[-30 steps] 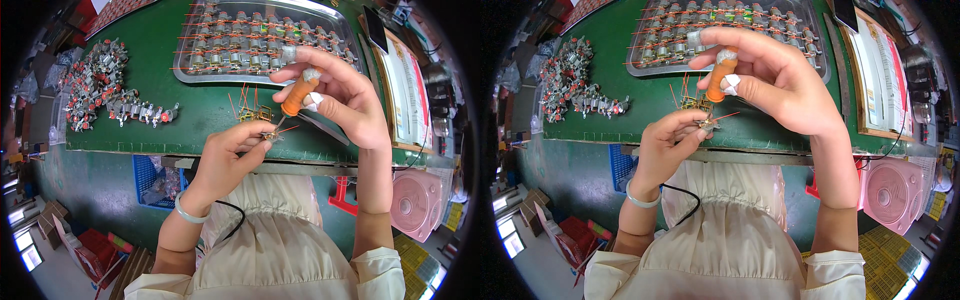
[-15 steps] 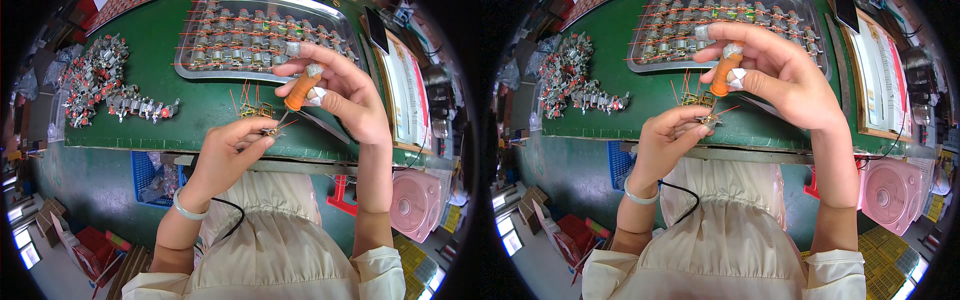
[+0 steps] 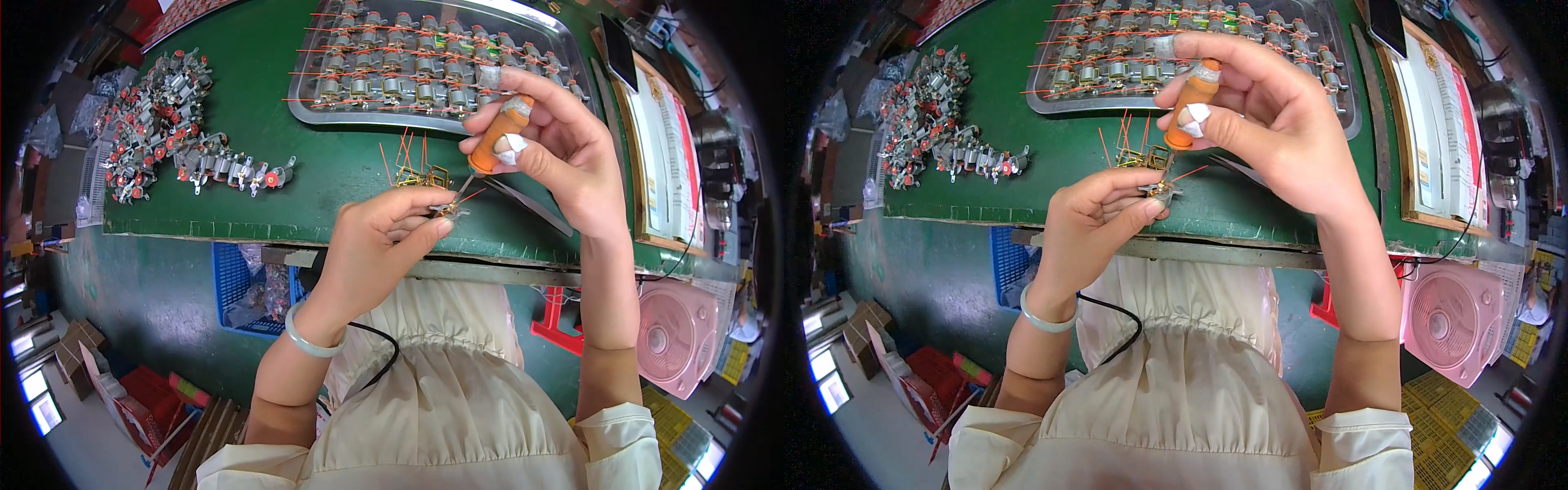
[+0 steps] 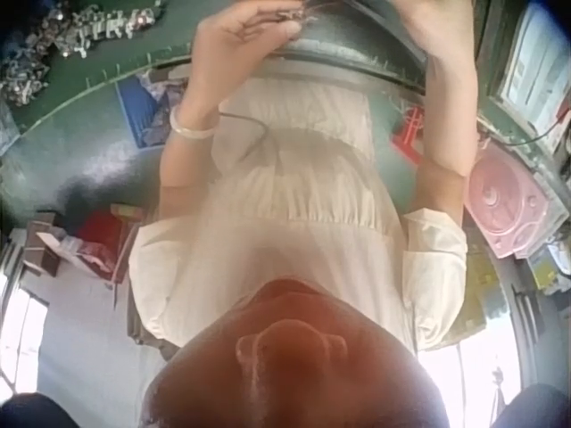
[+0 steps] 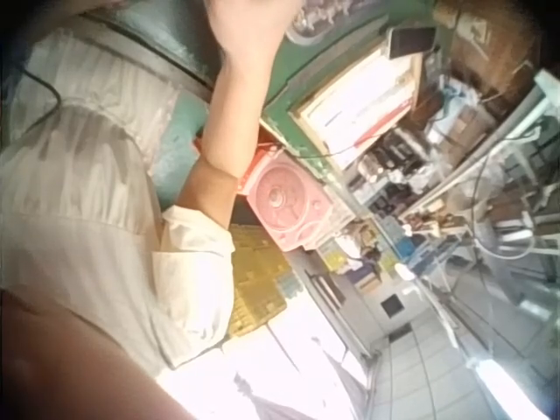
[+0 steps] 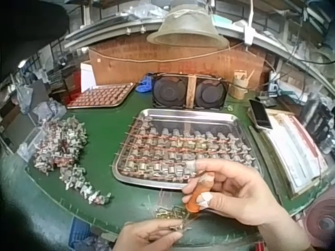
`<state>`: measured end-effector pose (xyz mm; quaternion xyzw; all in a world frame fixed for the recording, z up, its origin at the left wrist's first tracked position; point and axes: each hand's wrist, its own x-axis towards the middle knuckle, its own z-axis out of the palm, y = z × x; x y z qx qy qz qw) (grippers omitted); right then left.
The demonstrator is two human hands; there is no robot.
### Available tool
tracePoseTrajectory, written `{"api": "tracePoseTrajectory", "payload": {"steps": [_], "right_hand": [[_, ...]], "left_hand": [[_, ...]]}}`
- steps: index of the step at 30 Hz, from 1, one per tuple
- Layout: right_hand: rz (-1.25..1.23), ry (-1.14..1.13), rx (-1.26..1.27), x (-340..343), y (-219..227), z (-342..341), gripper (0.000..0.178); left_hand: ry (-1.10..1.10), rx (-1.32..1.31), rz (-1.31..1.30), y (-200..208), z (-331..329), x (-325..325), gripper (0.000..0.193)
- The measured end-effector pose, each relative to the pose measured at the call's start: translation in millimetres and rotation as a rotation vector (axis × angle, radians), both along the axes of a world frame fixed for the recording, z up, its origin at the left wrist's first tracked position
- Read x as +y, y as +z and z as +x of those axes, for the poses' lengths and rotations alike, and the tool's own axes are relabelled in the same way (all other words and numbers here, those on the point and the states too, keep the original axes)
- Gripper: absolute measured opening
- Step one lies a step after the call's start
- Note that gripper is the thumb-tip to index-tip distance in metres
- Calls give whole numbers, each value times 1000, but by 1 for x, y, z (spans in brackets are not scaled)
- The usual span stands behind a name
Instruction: Assemble small electronic motors by manually attaching components and using handheld assembly tools.
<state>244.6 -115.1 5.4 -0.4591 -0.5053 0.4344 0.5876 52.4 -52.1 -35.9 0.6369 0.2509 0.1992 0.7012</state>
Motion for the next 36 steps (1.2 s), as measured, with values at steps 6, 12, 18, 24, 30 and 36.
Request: {"api": "tracePoseTrajectory", "payload": {"steps": [6,12,18,24,30,36], "right_hand": [[60,-335,-438,0,-2,-19,42],[-66,-280,-253,-2,10,-15,38],[-53,-364,-387,6,10,-20,35],[-135,-514,-721,0,6,-18,36],[-33,-309,-128,-1,12,-17,36],[149,-524,-554,3,3,-18,35]], "left_hand": [[20,14,32,1,2,-1,26],[35,13,65,-1,0,-1,26],[33,-17,101,1,-1,-1,24],[37,-11,102,0,-1,-1,25],[31,-18,135,1,0,-1,24],[27,15,93,2,-1,-1,24]]}}
